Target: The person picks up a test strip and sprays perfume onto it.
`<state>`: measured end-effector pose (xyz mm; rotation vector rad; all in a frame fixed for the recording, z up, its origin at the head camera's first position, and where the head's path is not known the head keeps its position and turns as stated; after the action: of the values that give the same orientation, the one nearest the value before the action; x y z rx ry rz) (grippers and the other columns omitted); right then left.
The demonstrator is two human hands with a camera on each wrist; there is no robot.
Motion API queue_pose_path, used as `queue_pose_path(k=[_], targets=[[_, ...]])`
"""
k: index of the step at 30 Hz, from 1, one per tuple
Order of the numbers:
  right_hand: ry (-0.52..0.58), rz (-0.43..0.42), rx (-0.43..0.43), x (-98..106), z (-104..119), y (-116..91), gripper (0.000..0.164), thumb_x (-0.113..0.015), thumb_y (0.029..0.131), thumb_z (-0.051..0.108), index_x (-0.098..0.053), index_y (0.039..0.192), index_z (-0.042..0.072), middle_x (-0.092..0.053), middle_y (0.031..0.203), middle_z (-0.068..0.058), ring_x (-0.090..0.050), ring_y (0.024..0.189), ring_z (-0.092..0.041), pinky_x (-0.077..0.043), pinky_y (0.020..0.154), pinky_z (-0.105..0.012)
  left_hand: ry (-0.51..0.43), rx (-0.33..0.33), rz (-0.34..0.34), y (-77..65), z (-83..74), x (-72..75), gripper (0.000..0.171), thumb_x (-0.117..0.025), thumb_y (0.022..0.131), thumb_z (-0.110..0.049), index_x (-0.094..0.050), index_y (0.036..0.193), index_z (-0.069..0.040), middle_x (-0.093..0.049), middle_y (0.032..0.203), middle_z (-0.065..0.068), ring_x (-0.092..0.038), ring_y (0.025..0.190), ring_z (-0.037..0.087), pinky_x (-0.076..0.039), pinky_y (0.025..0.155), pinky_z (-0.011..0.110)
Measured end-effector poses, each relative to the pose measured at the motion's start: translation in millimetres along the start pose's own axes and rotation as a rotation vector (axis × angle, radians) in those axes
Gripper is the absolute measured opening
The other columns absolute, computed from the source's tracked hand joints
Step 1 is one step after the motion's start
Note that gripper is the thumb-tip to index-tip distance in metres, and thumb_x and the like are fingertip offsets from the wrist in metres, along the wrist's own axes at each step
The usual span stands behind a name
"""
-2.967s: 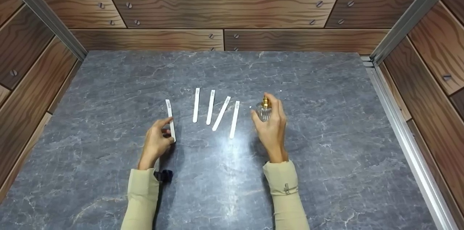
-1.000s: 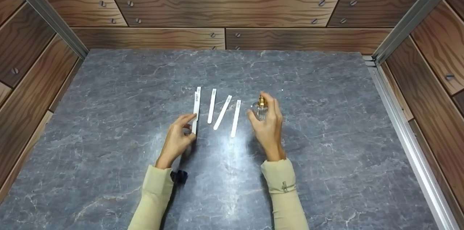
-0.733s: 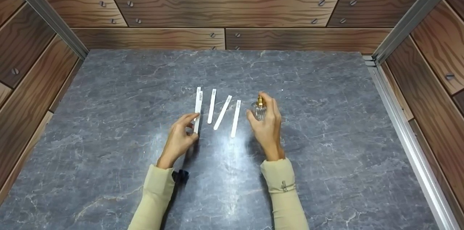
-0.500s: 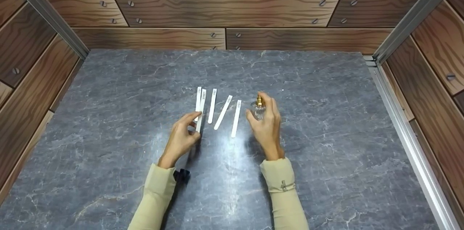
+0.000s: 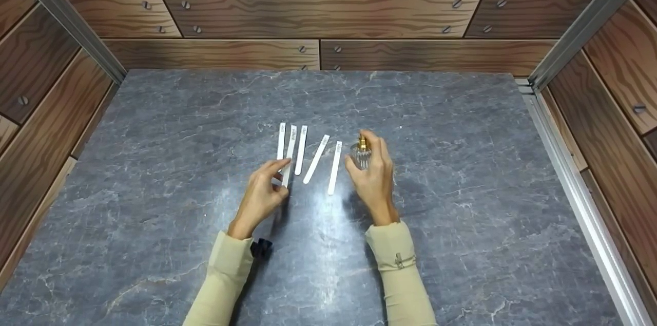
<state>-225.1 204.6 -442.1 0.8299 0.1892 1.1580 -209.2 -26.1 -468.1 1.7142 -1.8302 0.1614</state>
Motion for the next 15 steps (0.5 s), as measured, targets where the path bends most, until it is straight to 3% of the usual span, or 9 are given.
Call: queue_pose_path(k=[7,15], targets=[[-0.032,-0.002,-0.005,-3,-1,-1,0.059,-0.083,0.071,-0.013,-0.058,0.124,-0.006,-0.066,0.102,-0.022,-0.059,0.088,-0.028,-0.045,0.083,-0.024,0.006,-0.008,-0.002,-0.1,-3.1,-1.5,0.056,-0.056,0.072,0.024,-0.064,0.126,0.013,-0.067,0.12,0.021,-0.067,0.086,0.03,-0.054,0.064,0.025],[-0.008,0.011,-0.008,-6,-2,-3,0.059,-0.082,0.071,-0.015,-0.057,0.124,-0.007,-0.064,0.099,-0.024,-0.057,0.087,-0.025,-0.045,0.084,-0.022,0.004,-0.056,0.015,-2.4,-12.4,-6.3,0.057,-0.056,0.07,0.025,-0.064,0.125,0.013,-0.067,0.119,0.02,-0.067,0.085,0.03,-0.054,0.061,0.022]])
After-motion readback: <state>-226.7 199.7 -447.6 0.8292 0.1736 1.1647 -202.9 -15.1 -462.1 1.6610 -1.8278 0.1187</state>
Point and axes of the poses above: each hand's wrist, its own y-axis towards the middle knuckle, its own x-axis out of the back of the hand, z = x × y, the point moved 6 cm from there along y, towards the middle knuckle
